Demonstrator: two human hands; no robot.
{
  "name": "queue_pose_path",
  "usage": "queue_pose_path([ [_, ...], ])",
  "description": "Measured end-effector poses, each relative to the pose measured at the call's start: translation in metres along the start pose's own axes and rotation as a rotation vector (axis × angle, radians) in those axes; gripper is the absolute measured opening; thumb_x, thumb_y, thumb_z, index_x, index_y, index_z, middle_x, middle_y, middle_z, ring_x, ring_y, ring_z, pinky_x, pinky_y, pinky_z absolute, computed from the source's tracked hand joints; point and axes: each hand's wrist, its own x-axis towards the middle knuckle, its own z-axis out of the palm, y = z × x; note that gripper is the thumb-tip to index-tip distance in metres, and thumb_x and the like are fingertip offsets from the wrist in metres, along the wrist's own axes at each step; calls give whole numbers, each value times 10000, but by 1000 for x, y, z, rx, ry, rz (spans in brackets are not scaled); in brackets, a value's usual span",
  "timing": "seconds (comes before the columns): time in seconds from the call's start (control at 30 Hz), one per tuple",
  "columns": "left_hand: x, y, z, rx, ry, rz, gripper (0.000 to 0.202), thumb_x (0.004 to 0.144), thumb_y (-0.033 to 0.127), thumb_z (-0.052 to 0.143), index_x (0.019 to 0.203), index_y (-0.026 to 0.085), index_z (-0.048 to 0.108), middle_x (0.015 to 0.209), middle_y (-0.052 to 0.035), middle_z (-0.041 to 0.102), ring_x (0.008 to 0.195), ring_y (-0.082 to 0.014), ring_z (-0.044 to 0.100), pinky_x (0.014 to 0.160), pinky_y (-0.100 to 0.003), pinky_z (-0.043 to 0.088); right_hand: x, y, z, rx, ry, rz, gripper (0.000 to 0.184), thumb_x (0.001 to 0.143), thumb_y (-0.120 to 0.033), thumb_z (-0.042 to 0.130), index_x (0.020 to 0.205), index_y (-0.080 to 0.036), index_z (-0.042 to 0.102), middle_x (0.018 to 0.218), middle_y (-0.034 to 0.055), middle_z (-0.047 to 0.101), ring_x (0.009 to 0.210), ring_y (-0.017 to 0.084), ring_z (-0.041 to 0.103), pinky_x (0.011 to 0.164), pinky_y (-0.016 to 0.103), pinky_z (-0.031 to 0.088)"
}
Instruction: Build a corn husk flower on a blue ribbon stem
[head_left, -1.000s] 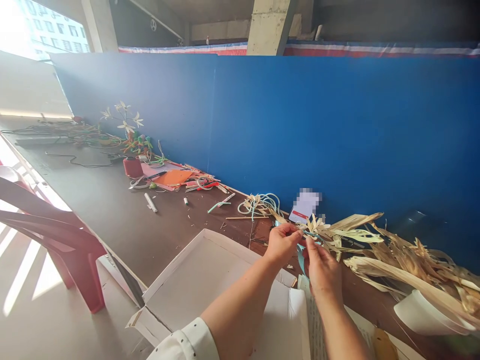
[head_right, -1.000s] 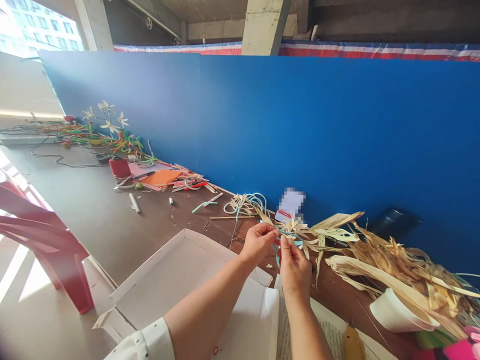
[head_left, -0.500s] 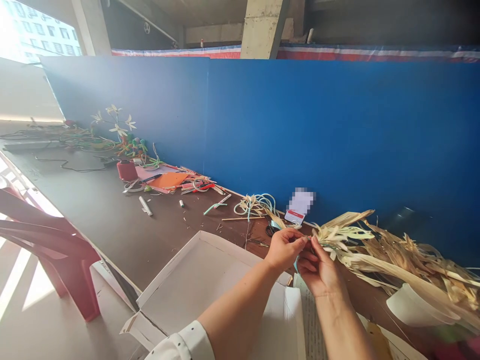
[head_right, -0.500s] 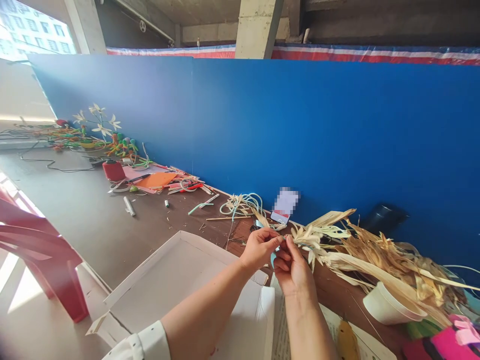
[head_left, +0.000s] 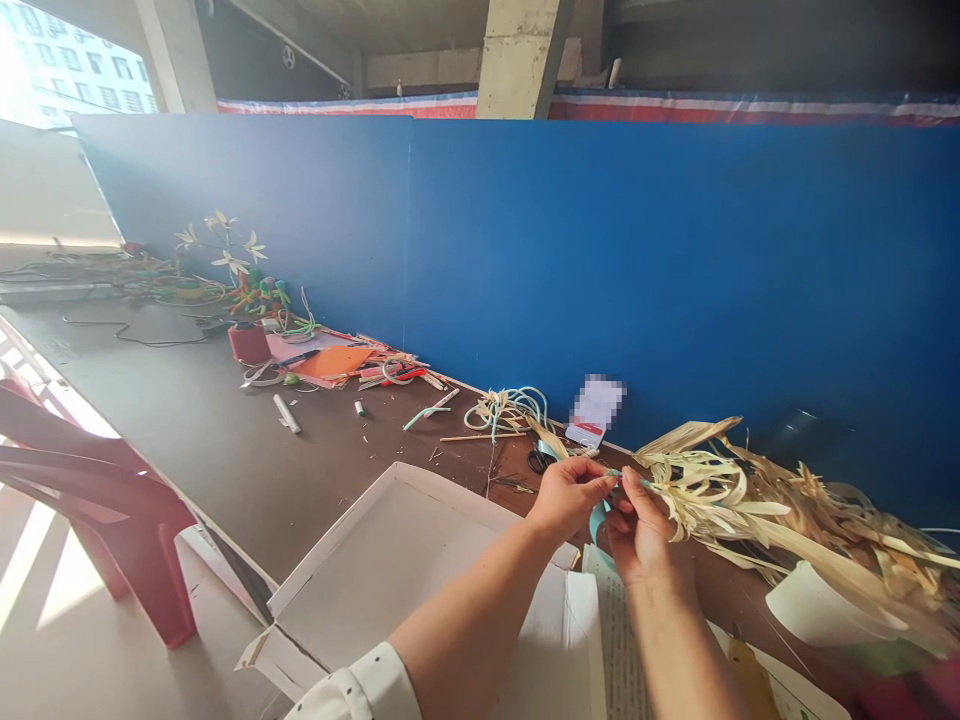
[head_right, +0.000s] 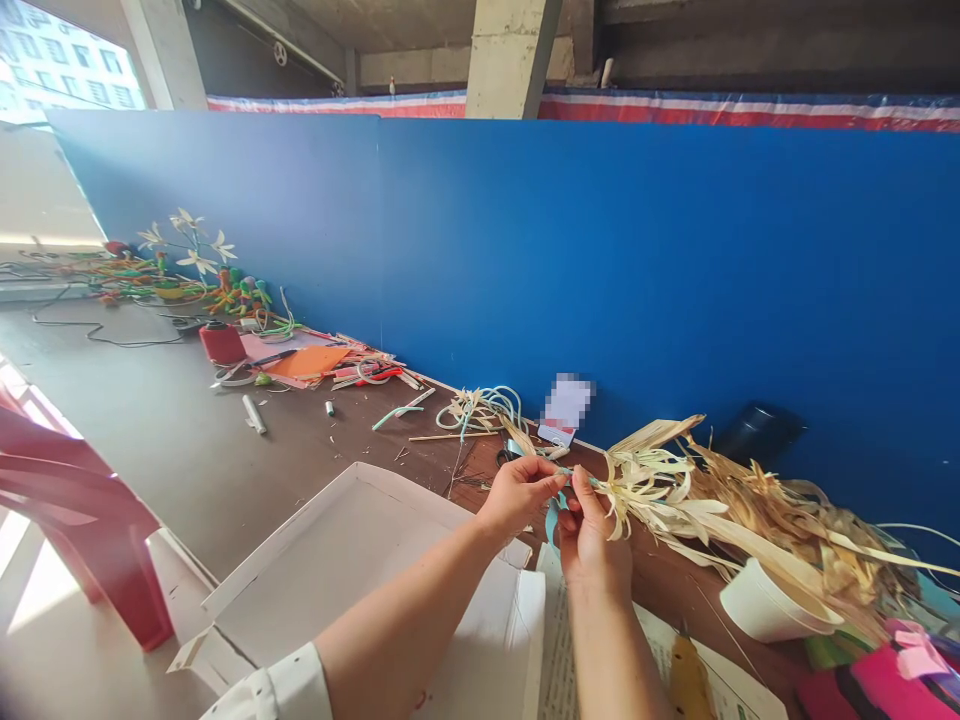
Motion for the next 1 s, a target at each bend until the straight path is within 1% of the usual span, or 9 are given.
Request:
queue_pose_path([
  [0.1, -1, 3, 0, 19, 21, -67, 328, 590, 395, 757, 679, 121, 600, 638, 4, 568, 590, -83, 490, 583, -218, 381, 1, 1, -2, -26, -5, -18, 289, 602, -281, 809, 728, -175, 573, 575, -79, 487, 408, 22, 353, 294, 124, 236],
  [0.2, -2, 6, -1, 75, 61, -120, 315, 576, 384, 760, 653, 129, 593, 619, 6, 566, 576, -86, 489, 560, -214, 369, 2, 2, -2, -9, 27, -18, 315, 556, -267, 831, 771, -164, 626, 682, -49, 581, 443, 14, 386, 296, 113, 234],
  [0.3, -2, 7, -2, 126, 82, -141, 310, 581, 389, 757, 631, 136, 585, 586, 18, 548, 551, -78, 467, 541, -208, 352, 1, 1, -1, 0, 26, -1, 333, 541, -265, 838, 803, -161, 662, 769, -31, 617, 441, -6, 345, 296, 102, 218],
  [0.43, -3, 9, -2, 170, 93, -182, 291, 595, 380, 752, 618, 140, 589, 542, 34, 517, 512, -62, 426, 512, -200, 326, 1, 3, -1, -30, 18, -42, 271, 580, -275, 816, 781, -167, 669, 683, -45, 565, 430, 5, 289, 300, 123, 209],
  [0.57, -5, 12, 1, 142, 63, -212, 279, 599, 368, 752, 616, 142, 588, 498, 41, 493, 464, -56, 400, 468, -197, 308, 4, 7, -5, -78, 7, -108, 193, 655, -285, 763, 772, -166, 667, 560, -62, 453, 418, 33, 277, 314, 172, 196],
  [0.7, -7, 12, 5, 44, 20, -229, 300, 599, 367, 765, 608, 139, 572, 511, 22, 531, 463, -66, 456, 476, -201, 381, 6, 10, -7, -65, 45, -121, 203, 662, -293, 764, 754, -167, 634, 504, -82, 377, 423, 49, 304, 345, 186, 234],
  [0.77, -7, 11, 8, 11, 24, -242, 307, 598, 359, 775, 604, 135, 565, 529, 9, 556, 489, -77, 499, 503, -206, 424, 6, 11, -8, -63, 61, -114, 222, 662, -308, 766, 741, -169, 613, 494, -88, 368, 426, 54, 320, 362, 189, 269],
  [0.87, -7, 9, 12, 25, 50, -255, 288, 624, 344, 763, 618, 135, 565, 525, 8, 558, 470, -79, 506, 474, -202, 427, 5, 10, -9, -85, 42, -92, 225, 683, -338, 749, 740, -181, 599, 491, -88, 372, 420, 67, 350, 373, 205, 304],
  [1.0, -8, 8, 15, 28, 31, -266, 203, 683, 305, 711, 700, 139, 595, 522, 17, 559, 421, -77, 483, 424, -202, 406, 4, 9, -9, -85, 111, -18, 274, 647, -380, 766, 757, -189, 603, 521, -73, 457, 415, 84, 410, 365, 220, 336],
])
